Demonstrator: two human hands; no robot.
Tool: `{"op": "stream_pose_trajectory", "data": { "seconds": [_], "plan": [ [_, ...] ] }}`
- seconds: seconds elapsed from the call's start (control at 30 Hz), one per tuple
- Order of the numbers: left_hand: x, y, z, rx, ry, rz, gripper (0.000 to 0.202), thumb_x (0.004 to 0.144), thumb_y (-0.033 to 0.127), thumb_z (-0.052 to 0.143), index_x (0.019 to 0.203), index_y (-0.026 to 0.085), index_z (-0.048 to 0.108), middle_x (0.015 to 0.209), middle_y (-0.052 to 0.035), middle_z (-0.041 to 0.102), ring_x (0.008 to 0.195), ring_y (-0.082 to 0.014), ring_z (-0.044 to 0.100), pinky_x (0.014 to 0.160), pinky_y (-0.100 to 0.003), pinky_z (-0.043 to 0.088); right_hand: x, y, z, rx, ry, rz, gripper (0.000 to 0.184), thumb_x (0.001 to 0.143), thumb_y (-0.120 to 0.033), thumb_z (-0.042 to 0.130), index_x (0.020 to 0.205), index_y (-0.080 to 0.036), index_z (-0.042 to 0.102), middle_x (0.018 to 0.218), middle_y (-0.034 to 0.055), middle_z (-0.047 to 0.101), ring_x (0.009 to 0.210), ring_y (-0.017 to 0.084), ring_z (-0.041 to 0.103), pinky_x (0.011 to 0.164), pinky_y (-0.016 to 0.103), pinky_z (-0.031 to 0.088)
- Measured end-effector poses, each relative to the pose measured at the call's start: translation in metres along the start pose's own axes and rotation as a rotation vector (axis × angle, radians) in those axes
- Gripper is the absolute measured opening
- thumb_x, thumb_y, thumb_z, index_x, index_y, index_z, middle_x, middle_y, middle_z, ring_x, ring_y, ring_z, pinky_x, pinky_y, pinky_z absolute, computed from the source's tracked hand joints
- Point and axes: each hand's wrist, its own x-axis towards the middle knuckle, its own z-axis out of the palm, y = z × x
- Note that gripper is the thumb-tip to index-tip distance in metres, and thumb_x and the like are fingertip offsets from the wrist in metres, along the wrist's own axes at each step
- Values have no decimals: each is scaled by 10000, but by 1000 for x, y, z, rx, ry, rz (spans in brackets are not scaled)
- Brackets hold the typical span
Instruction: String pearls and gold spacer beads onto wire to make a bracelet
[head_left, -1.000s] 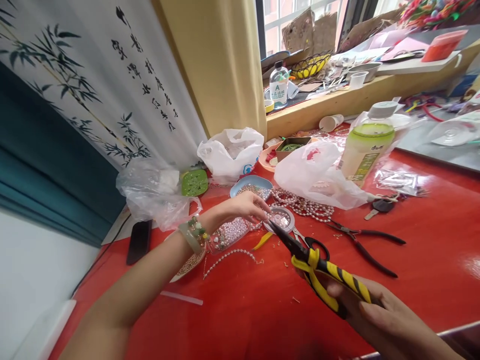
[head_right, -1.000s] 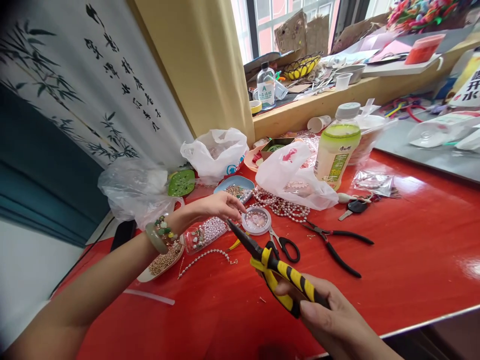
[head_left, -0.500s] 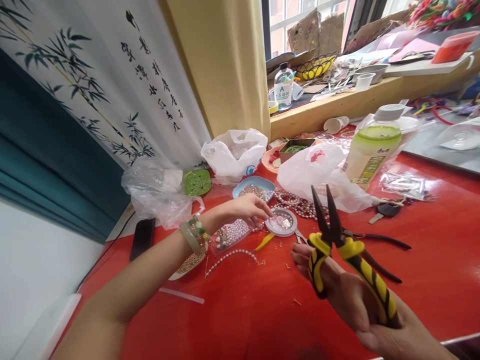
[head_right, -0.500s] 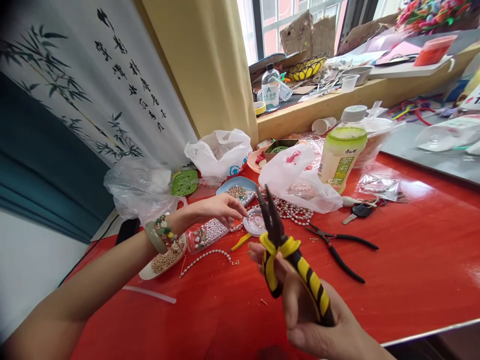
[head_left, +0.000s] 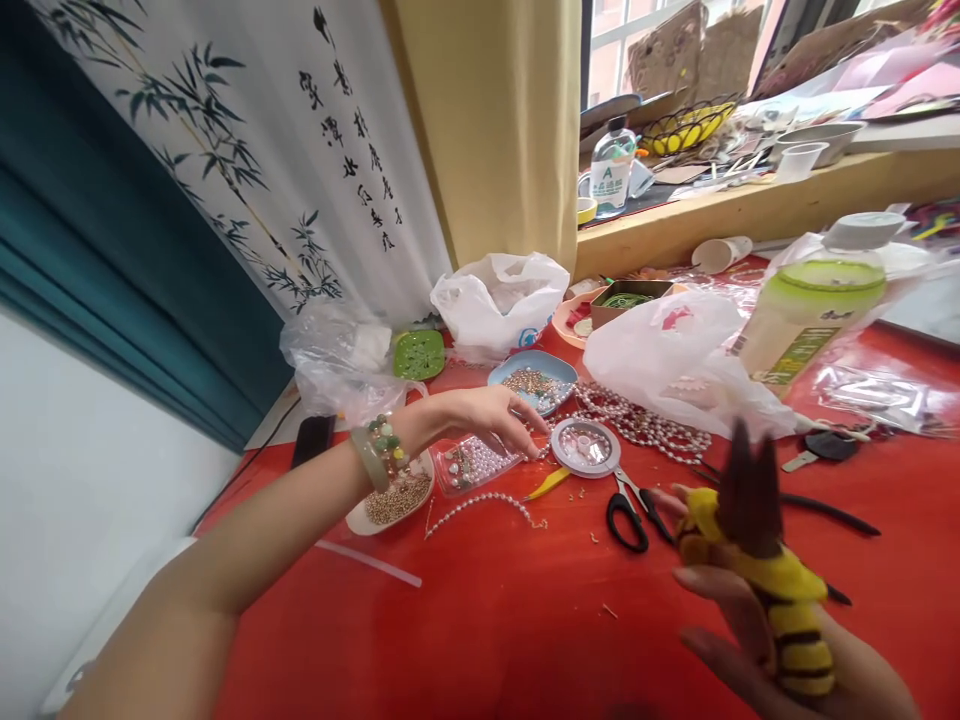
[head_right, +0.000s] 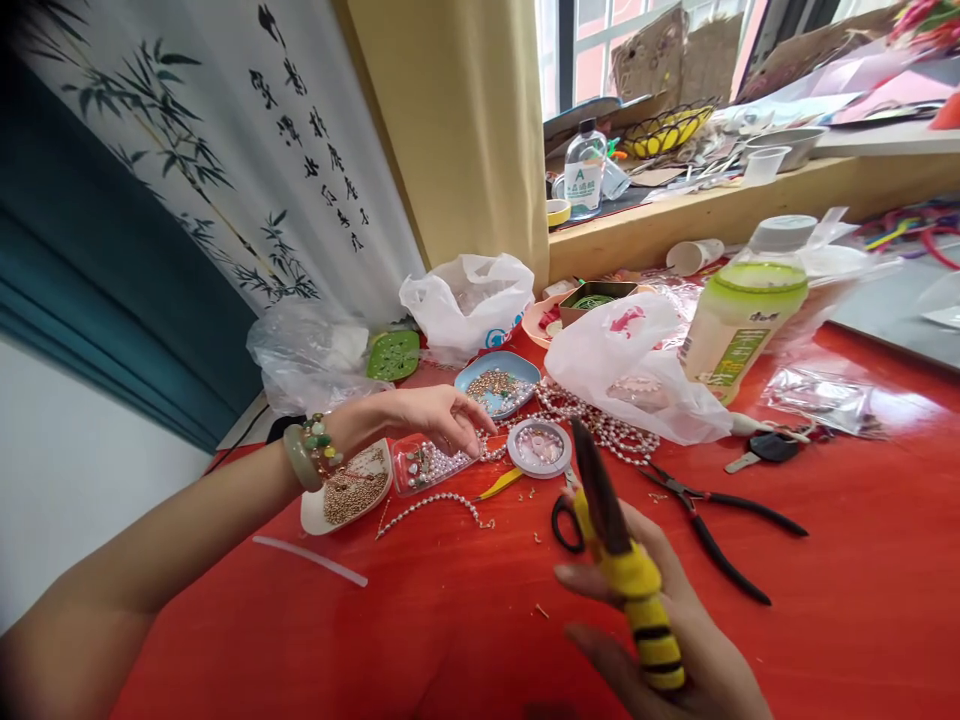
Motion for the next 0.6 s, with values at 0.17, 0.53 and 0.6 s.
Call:
{"op": "stream_pose_trajectory", "data": {
  "seconds": [0.17,0.53,0.6],
  "plan": [
    [-23,-17,-7,31,6,17,395,553,259,730,934,176,668,663,-19,620,579,-128,544,562,-275,425,2,2,17,62,-122,20,222,659,-424,658,760,-229,687,1224,82,537,1146,352,456,952,420,391],
    [-48,-42,6,-347,325,-23,172,574,239,721,674,129,634,618,-15,598,566,-100,553,639,-277,440,17,-15,24,528,-443,362,301,570,-199,598,850,-226,704,1148,85,620,1203,283,418,1020,426,242],
    [-49,-41,9,-384,345,17,174,586,240,718,690,133,629,643,-11,592,584,-93,546,648,-270,435,19,-18,29,502,-437,402,338,570,-197,593,889,-221,703,1108,68,641,1172,281,451,1005,431,267]
  ]
}}
